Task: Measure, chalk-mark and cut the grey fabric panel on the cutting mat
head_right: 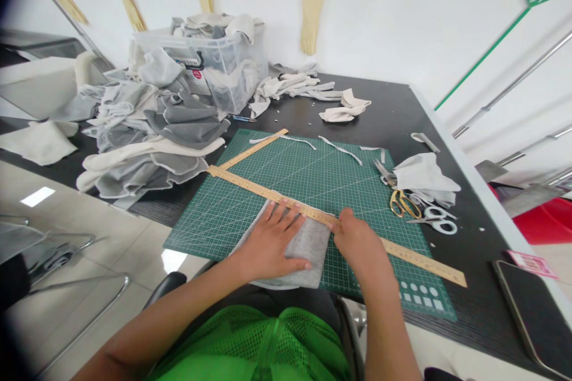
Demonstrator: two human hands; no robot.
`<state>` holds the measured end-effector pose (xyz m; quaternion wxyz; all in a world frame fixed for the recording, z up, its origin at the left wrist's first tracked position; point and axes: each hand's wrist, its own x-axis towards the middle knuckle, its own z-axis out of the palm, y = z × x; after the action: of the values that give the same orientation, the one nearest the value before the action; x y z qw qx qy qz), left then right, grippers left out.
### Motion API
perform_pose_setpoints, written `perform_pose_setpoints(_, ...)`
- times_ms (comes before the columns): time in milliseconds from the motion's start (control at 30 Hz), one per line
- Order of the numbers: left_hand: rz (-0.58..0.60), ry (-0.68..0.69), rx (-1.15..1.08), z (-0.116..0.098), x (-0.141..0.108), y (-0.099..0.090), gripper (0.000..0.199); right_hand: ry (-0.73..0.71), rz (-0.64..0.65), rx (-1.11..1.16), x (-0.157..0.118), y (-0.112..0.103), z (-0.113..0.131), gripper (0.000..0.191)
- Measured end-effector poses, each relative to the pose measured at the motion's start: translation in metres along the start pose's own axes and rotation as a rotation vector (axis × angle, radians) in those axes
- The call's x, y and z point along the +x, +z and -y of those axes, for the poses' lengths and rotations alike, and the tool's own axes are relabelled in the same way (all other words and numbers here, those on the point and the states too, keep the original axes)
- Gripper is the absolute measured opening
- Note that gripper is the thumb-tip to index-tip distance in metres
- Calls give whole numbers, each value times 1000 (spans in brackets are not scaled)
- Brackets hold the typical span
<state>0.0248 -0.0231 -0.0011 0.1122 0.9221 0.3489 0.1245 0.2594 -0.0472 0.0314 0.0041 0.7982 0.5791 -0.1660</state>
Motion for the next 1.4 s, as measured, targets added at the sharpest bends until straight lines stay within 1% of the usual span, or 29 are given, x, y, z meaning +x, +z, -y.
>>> perform_pose_setpoints(200, -27, -23, 3, 0, 0, 2, 101, 21, 36, 30, 3, 1, -8, 16)
perform_pose_setpoints(400, -44, -42, 17, -2, 0, 1, 97, -58, 38, 76, 4, 1, -13, 12)
perform_pose_setpoints(567, -48, -7, -22, -2, 0, 2, 97, -67, 33, 86, 5, 1, -16, 12)
perform_pose_setpoints(967, -66, -20, -17, -2, 1, 4, 92, -119, 12, 161, 2, -2, -15, 6)
perform_pose_setpoints(1400, -84, -16, -43, -1, 0, 6, 89, -135, 15, 156, 2, -4, -15, 9)
